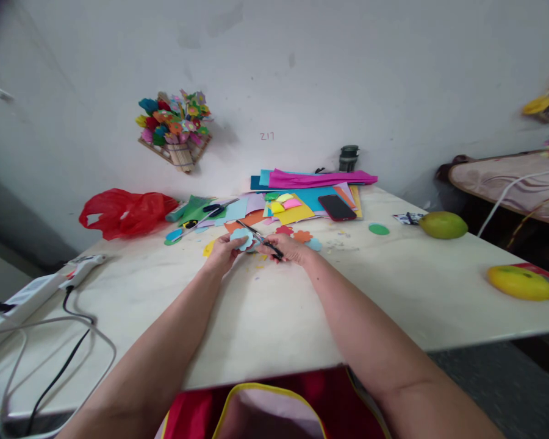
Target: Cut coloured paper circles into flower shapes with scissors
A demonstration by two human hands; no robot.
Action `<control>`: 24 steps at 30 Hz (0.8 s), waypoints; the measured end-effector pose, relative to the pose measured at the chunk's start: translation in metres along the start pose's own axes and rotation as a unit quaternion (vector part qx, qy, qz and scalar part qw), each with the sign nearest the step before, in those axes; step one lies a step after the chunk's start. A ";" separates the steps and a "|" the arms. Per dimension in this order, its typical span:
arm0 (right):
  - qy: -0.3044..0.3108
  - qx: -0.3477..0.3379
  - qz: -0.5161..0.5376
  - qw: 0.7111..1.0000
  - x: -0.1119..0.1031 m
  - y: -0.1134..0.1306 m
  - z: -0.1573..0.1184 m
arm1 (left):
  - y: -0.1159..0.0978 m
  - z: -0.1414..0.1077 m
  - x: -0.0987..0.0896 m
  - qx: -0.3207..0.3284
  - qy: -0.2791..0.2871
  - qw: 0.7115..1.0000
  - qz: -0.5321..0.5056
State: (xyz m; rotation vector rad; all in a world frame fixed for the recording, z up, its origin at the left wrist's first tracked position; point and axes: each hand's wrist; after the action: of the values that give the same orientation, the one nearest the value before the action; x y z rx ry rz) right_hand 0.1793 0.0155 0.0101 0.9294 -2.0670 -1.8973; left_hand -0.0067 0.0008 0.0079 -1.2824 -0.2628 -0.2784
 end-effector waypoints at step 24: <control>-0.006 0.013 0.033 0.999 0.004 0.008 -0.005 | 0.001 0.001 -0.001 -0.005 -0.007 1.000 -0.026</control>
State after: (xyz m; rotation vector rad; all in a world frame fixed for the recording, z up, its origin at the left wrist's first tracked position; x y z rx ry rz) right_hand 0.1762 0.0094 0.0171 0.8475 -2.1066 -1.8518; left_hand -0.0078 0.0023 0.0072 -1.2882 -0.3075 -0.3151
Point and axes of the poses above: each hand's wrist, its own z-axis towards the middle knuckle, its own x-axis out of the palm, y = z × x, and after that the axes turned 9 degrees about x, right-handed
